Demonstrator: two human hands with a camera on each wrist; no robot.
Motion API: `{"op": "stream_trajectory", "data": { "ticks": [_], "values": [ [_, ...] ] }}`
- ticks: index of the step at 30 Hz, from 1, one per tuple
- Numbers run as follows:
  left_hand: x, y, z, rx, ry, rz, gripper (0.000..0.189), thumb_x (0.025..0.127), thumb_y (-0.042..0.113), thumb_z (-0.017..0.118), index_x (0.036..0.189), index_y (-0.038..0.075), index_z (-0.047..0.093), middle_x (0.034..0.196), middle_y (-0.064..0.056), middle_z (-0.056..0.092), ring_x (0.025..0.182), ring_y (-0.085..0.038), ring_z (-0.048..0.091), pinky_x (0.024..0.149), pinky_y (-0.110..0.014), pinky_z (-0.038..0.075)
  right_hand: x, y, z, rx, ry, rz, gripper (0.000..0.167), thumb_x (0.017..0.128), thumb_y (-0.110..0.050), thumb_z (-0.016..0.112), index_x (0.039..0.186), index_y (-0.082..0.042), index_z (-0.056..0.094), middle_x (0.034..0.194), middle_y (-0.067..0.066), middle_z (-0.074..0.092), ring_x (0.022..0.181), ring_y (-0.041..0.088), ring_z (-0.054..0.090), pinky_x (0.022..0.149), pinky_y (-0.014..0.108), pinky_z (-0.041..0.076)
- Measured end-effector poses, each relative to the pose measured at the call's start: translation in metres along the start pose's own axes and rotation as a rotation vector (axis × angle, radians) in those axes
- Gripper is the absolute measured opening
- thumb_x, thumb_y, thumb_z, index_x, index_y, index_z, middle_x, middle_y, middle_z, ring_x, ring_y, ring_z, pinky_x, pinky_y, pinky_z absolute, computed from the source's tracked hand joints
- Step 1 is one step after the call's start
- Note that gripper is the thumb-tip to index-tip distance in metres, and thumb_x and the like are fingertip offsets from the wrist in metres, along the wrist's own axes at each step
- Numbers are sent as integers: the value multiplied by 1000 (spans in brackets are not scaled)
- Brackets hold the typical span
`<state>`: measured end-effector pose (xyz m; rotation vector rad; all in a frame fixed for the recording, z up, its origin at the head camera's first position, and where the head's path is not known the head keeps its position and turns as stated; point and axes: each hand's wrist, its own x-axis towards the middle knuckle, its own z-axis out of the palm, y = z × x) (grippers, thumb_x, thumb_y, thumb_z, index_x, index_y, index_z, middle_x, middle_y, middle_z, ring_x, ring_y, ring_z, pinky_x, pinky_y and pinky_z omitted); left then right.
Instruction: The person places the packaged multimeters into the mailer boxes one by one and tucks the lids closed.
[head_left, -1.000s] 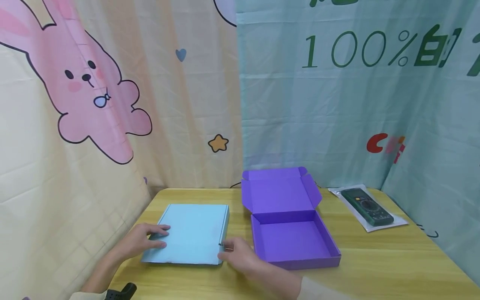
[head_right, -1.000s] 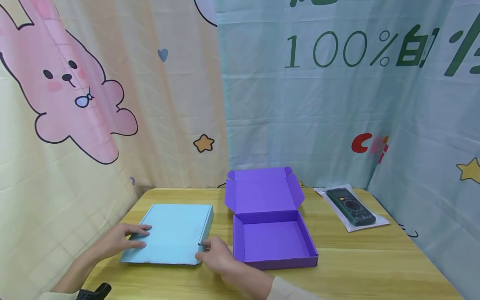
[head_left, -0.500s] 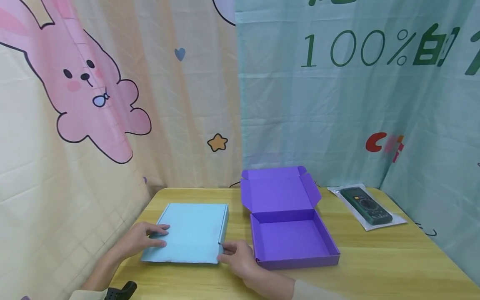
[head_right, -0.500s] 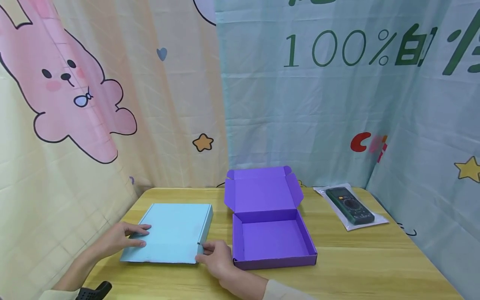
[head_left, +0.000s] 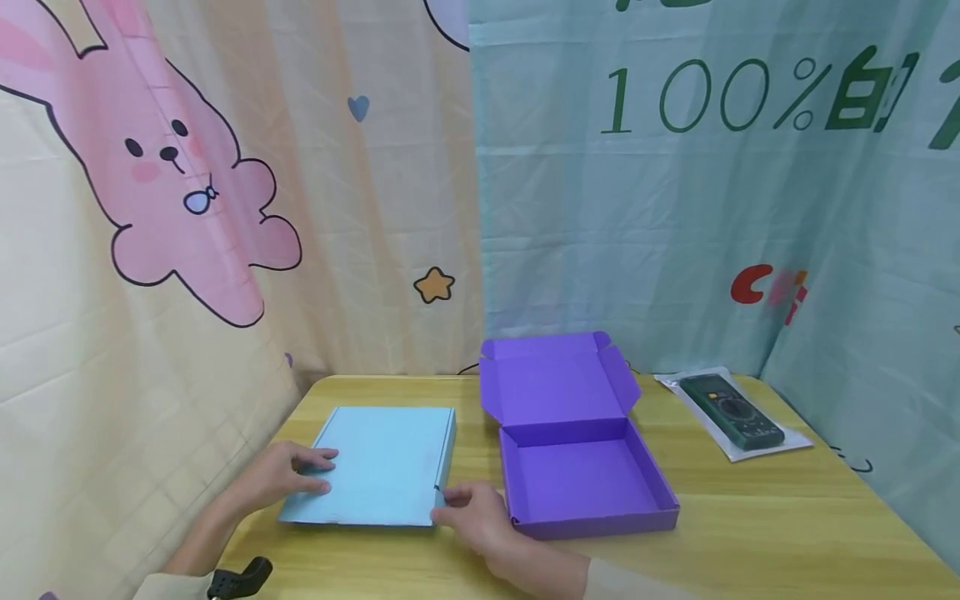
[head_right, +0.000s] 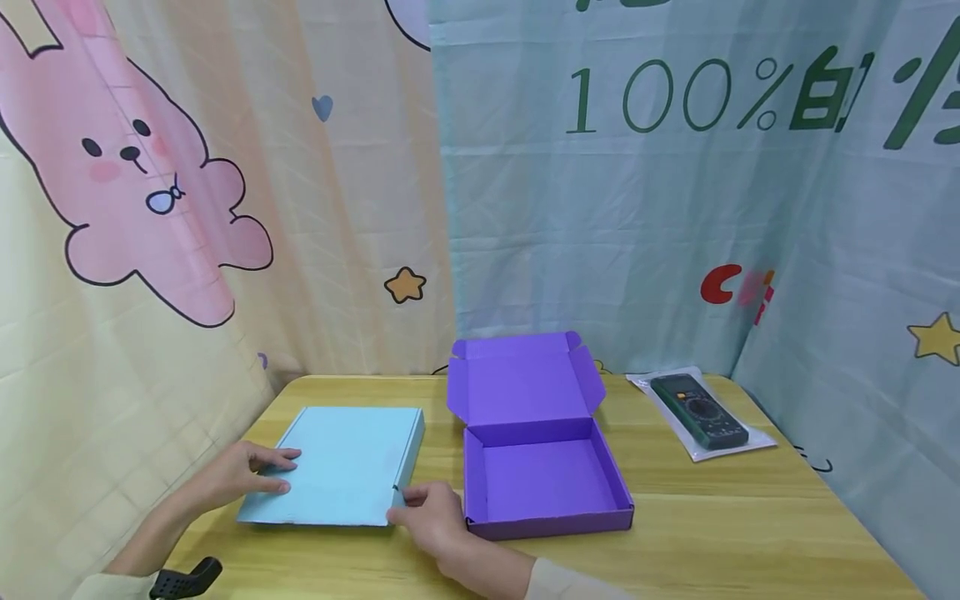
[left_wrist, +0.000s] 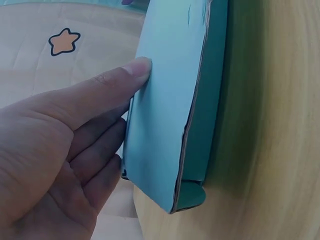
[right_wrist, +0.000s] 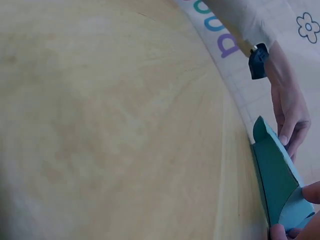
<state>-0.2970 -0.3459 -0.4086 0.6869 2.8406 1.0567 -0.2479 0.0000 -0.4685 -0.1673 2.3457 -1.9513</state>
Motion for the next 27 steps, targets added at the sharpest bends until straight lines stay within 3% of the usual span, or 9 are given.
{"op": "stream_trajectory", "data": {
  "ticks": [4,10,20,27],
  "values": [
    [2,1,-2,-29,-21,-7,31,84,24,88,108,6,80,129,-18,69,129,-53,51,89,-19,50,-1,-4,0,35,-13,26,29,84,-9,84,109,3,73,90,2,71,78,17,69,72,34,60],
    [3,-2,-1,-44,-25,-25,32,83,28,89,106,8,81,129,-17,69,130,-52,50,89,-13,46,-5,-6,0,15,6,9,21,83,-9,83,100,0,74,88,1,68,74,16,65,71,33,57],
    [2,-3,1,-36,-18,-33,33,81,29,90,106,8,81,129,-16,69,131,-51,51,89,-13,46,-4,-9,-1,-61,-13,-12,10,84,-7,80,93,-3,76,94,2,68,87,19,62,75,38,56],
    [-2,-3,3,18,20,-1,33,85,31,87,109,10,81,129,-10,70,131,-46,53,94,-15,46,3,-11,-3,-87,-42,2,19,82,-5,84,97,-3,72,96,2,67,93,20,62,82,42,56]
  ]
}}
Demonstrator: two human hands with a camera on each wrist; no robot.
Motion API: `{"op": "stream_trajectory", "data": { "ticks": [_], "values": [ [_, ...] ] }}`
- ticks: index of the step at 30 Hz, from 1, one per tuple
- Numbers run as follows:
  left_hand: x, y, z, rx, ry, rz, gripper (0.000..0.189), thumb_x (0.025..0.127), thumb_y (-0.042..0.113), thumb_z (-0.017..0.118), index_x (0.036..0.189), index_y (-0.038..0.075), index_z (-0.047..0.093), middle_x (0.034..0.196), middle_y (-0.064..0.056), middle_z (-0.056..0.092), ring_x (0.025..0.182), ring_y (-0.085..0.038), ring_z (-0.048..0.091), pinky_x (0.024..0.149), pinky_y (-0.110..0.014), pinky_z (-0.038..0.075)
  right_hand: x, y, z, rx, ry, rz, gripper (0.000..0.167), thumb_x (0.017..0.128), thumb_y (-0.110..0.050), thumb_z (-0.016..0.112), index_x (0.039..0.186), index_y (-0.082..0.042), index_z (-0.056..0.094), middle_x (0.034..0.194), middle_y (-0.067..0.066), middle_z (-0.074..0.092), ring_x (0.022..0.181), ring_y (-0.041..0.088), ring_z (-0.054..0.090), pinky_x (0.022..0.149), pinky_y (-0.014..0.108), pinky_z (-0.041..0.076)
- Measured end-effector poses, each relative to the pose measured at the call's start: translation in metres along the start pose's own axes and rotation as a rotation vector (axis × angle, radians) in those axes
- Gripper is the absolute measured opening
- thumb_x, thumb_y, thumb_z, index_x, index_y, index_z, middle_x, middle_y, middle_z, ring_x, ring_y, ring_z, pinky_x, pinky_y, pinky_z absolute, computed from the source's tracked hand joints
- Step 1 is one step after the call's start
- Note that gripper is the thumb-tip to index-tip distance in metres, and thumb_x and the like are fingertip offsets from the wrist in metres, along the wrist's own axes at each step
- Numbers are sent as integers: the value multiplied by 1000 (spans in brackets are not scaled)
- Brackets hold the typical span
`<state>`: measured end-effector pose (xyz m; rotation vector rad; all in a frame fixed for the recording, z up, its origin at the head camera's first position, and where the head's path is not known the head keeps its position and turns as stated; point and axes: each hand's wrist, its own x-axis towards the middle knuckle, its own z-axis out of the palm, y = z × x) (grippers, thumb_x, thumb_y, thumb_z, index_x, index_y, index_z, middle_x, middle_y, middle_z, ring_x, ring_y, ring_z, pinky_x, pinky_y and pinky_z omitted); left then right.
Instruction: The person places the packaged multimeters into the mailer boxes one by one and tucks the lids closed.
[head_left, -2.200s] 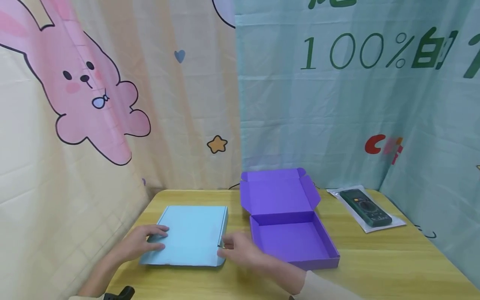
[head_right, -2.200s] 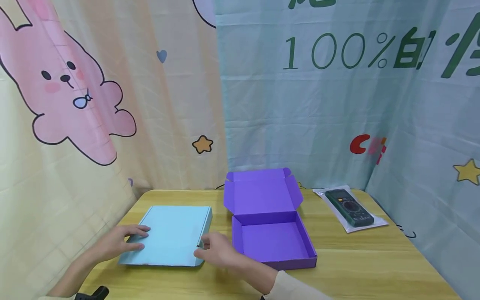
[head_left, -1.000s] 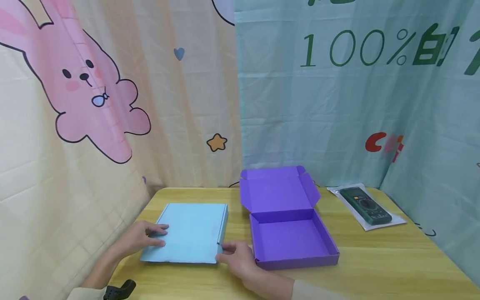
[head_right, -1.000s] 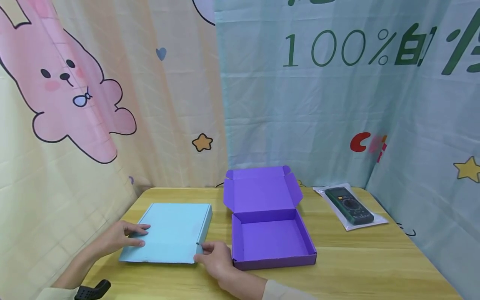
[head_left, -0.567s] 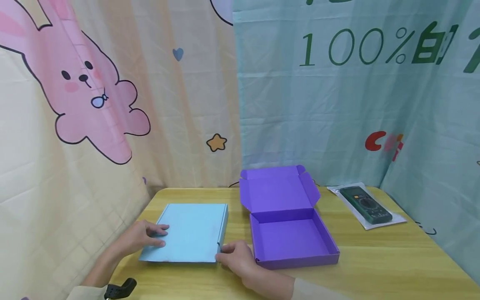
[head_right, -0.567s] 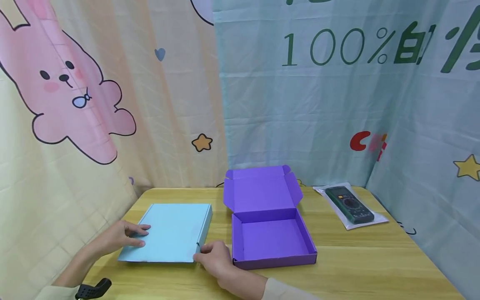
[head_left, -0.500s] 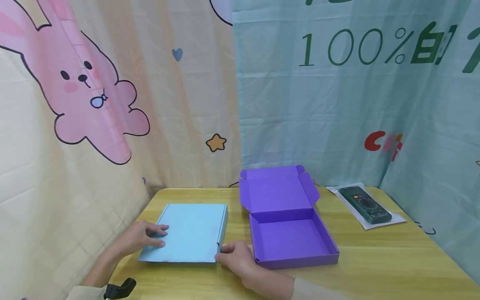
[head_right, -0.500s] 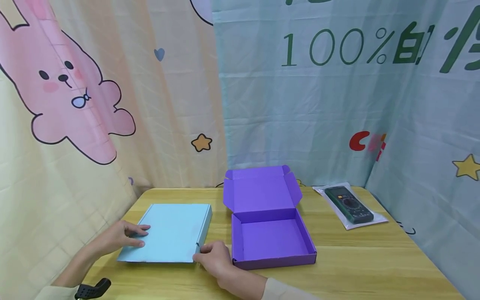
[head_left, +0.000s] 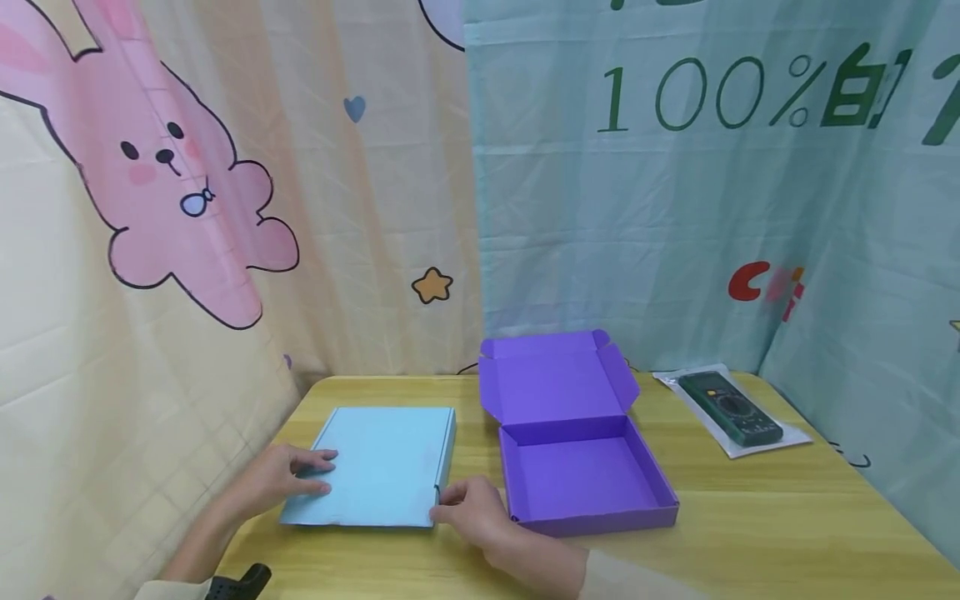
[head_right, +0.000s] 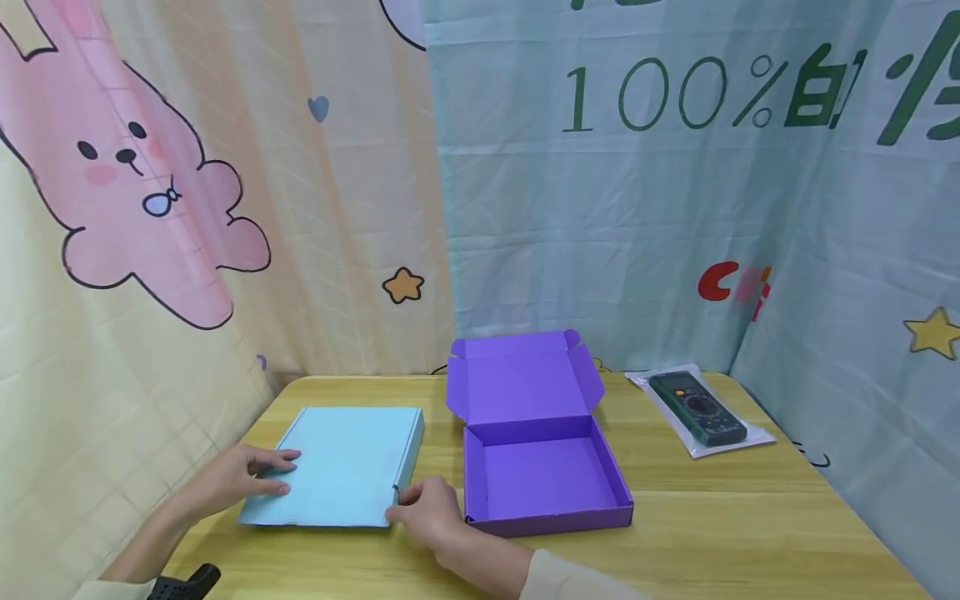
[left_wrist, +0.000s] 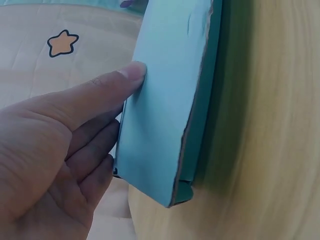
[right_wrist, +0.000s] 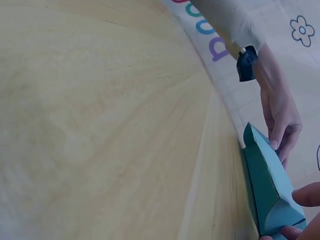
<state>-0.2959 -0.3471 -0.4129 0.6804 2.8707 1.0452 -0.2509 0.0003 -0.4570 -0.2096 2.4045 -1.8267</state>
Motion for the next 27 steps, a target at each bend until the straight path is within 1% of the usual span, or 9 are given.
{"op": "stream_trajectory", "data": {
  "ticks": [3,6,9,12,14,17,20,23,27],
  "values": [
    [-7,2,2,58,49,40,34,86,31,86,113,11,79,131,-10,69,129,-45,55,97,-19,48,0,1,1,40,-14,-29,32,78,-2,87,103,-3,67,102,3,65,96,22,64,84,42,57],
    [-15,1,4,59,110,69,41,86,25,86,119,5,75,136,-20,64,126,-50,55,96,-35,55,2,3,2,77,-23,-53,48,76,1,89,115,-3,62,110,5,63,99,23,64,86,42,57],
    [-24,-4,4,6,143,-7,52,86,21,86,129,-1,67,133,-28,58,116,-49,59,87,-46,58,4,3,2,80,-28,-47,63,75,1,90,129,-5,58,111,5,62,98,22,65,84,42,58],
    [-31,-12,2,-114,91,-123,66,90,19,82,144,-4,52,121,-25,55,103,-38,63,77,-41,56,7,2,2,68,-34,-35,78,73,3,90,140,-6,53,109,6,60,94,21,65,80,41,58],
    [-36,-19,0,-191,44,-154,73,93,17,80,151,-4,42,113,-21,56,97,-29,63,74,-35,55,9,2,1,55,-42,-31,86,72,5,90,147,-5,49,111,7,59,92,20,66,78,40,58],
    [-40,-27,-3,-280,-19,-117,77,95,13,76,156,-6,33,107,-17,58,91,-23,63,75,-31,54,11,-1,0,34,-58,-27,92,73,6,89,153,-2,44,116,8,59,93,21,66,80,40,58],
    [-41,-35,-6,-334,-68,-59,78,96,9,74,156,-9,28,110,-18,59,96,-20,65,79,-30,56,11,-2,0,6,-72,-33,90,74,5,88,152,2,43,117,10,61,94,21,66,82,41,58],
    [-40,-41,-9,-382,-114,-50,81,95,6,73,157,-10,23,119,-22,56,104,-25,63,82,-32,57,12,0,1,-3,-75,-42,87,75,5,87,151,4,44,117,10,62,93,22,65,81,41,58],
    [-38,-48,-8,-395,-130,-72,84,95,7,73,156,-13,19,132,-31,53,114,-27,62,86,-31,56,14,2,4,-14,-53,-47,85,75,5,87,149,5,46,115,8,63,91,20,64,80,40,59]
  ]
}}
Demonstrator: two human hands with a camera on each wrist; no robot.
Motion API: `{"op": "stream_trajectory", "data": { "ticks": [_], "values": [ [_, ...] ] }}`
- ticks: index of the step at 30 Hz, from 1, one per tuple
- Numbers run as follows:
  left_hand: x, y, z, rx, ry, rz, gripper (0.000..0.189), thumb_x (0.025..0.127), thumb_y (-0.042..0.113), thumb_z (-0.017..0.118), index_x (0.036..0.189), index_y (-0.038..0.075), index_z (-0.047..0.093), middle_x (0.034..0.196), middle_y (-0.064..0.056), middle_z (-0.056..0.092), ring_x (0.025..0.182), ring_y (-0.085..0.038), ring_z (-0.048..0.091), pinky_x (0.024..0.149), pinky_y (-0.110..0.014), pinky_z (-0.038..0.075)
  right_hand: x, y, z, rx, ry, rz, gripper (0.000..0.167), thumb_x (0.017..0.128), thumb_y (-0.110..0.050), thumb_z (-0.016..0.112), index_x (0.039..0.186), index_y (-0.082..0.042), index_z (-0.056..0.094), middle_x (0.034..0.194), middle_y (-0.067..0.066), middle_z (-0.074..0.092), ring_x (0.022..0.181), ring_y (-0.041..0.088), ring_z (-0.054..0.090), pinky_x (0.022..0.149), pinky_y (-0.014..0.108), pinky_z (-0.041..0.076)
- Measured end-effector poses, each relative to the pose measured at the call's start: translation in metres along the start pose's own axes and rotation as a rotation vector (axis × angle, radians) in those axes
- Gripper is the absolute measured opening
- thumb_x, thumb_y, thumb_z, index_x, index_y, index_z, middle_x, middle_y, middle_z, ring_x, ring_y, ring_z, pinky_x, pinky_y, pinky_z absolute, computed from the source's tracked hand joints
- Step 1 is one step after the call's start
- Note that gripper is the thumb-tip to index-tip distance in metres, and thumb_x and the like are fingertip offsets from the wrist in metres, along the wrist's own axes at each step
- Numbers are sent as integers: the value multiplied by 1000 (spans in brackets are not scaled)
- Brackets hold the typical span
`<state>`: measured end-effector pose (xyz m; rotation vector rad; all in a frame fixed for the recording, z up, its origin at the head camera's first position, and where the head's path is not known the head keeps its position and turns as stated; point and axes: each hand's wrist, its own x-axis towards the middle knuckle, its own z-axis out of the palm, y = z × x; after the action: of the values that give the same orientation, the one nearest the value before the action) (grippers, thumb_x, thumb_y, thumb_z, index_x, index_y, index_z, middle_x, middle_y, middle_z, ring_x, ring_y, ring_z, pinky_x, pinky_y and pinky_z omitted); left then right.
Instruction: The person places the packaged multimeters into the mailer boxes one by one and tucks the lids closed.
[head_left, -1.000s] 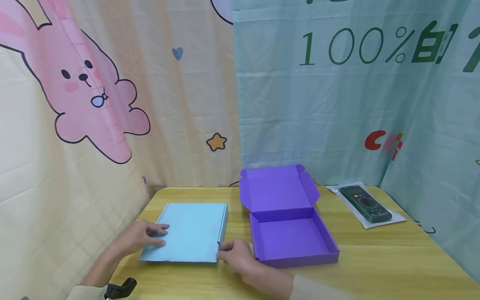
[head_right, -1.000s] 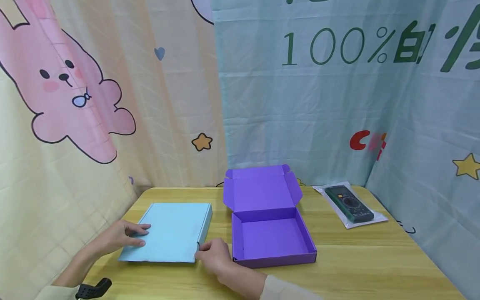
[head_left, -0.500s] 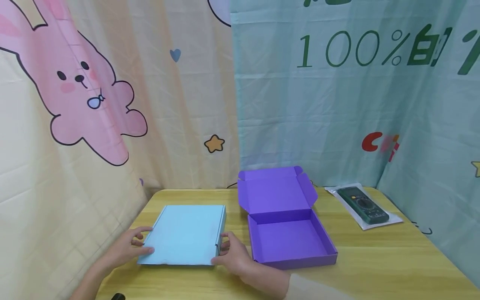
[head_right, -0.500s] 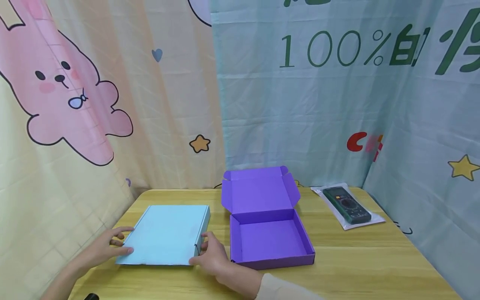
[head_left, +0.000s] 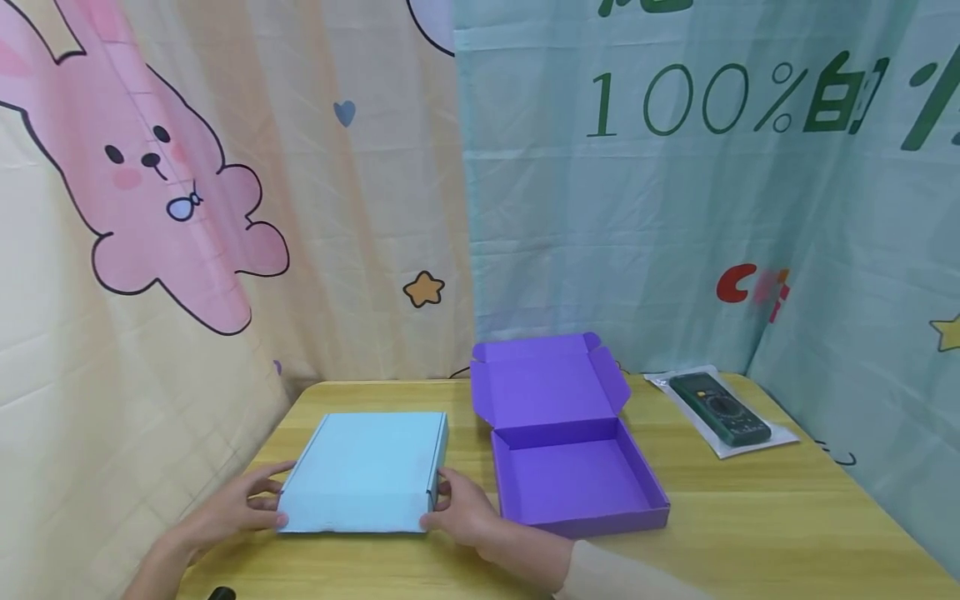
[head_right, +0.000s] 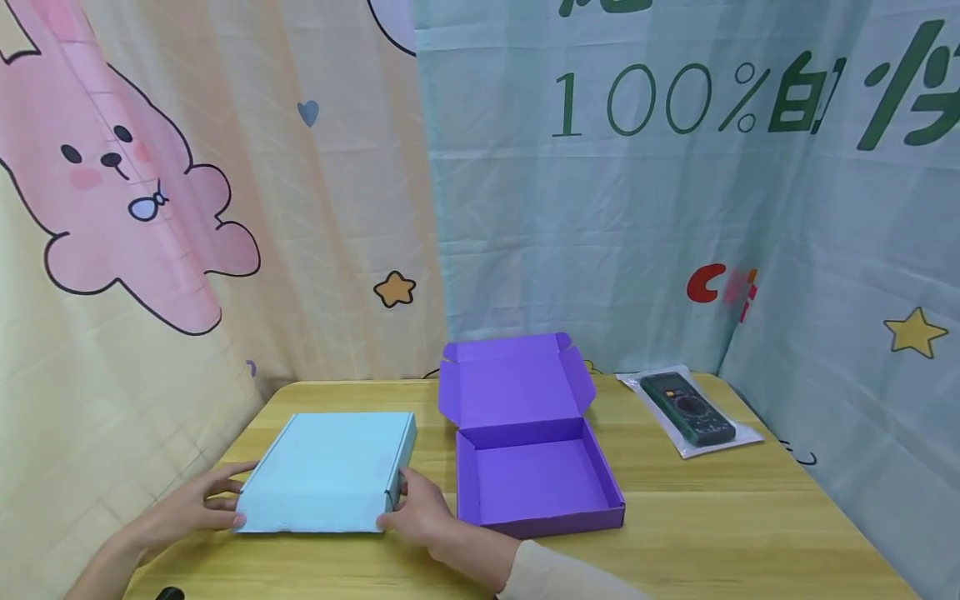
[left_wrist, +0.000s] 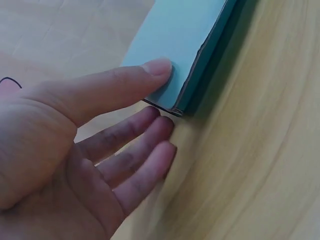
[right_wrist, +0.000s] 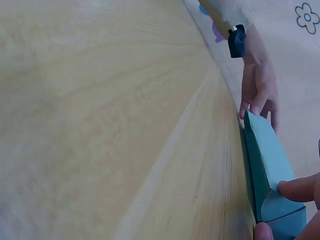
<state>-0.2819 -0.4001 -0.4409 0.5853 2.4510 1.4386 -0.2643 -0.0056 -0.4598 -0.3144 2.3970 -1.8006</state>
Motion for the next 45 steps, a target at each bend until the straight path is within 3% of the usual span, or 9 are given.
{"op": "stream_trajectory", "data": {
  "ticks": [5,7,11,18,24,31,37,45],
  "values": [
    [2,-7,-1,1,-11,36,80,96,6,72,148,-27,20,144,-50,36,119,-17,63,90,-25,54,3,2,5,-25,22,-17,80,76,7,86,146,8,48,112,10,65,90,21,66,82,39,59],
    [3,-8,-1,-3,-19,56,77,97,5,71,144,-30,22,146,-51,30,116,-8,63,90,-24,54,3,2,7,-34,31,-13,78,76,6,86,145,9,49,113,11,66,91,21,66,82,39,59],
    [5,-10,0,17,-8,59,75,96,5,72,141,-32,25,143,-51,34,111,4,59,90,-21,52,3,4,6,-23,50,-1,76,76,6,86,143,9,50,112,11,67,92,23,67,82,39,59],
    [8,-10,1,20,5,48,75,93,3,75,140,-32,27,132,-47,51,112,-4,62,89,-20,53,2,6,3,7,80,-31,74,72,7,88,139,10,55,106,11,70,92,24,68,83,39,60],
    [13,-11,0,-19,27,40,75,88,-1,80,136,-31,31,122,-44,60,103,1,64,85,-21,54,3,9,2,-13,115,-38,65,73,3,90,132,8,63,109,17,75,106,33,71,89,43,58],
    [20,-8,0,-42,25,-1,59,86,-2,81,125,-24,43,109,-30,72,95,-21,73,78,-25,56,6,12,2,-11,141,-34,61,73,3,89,130,5,67,107,14,76,105,30,73,90,44,57],
    [23,-8,1,-59,8,-6,50,86,-1,81,120,-14,46,102,-26,74,91,-28,73,76,-26,54,7,14,4,-6,161,-63,58,73,4,89,127,6,68,105,16,76,100,28,74,86,42,59],
    [24,-12,1,-79,-11,42,46,90,-2,78,120,-17,46,102,-27,74,92,-27,74,75,-28,57,9,15,6,-17,192,-54,55,73,4,89,124,5,70,102,15,77,98,28,75,87,43,59]
  ]
}}
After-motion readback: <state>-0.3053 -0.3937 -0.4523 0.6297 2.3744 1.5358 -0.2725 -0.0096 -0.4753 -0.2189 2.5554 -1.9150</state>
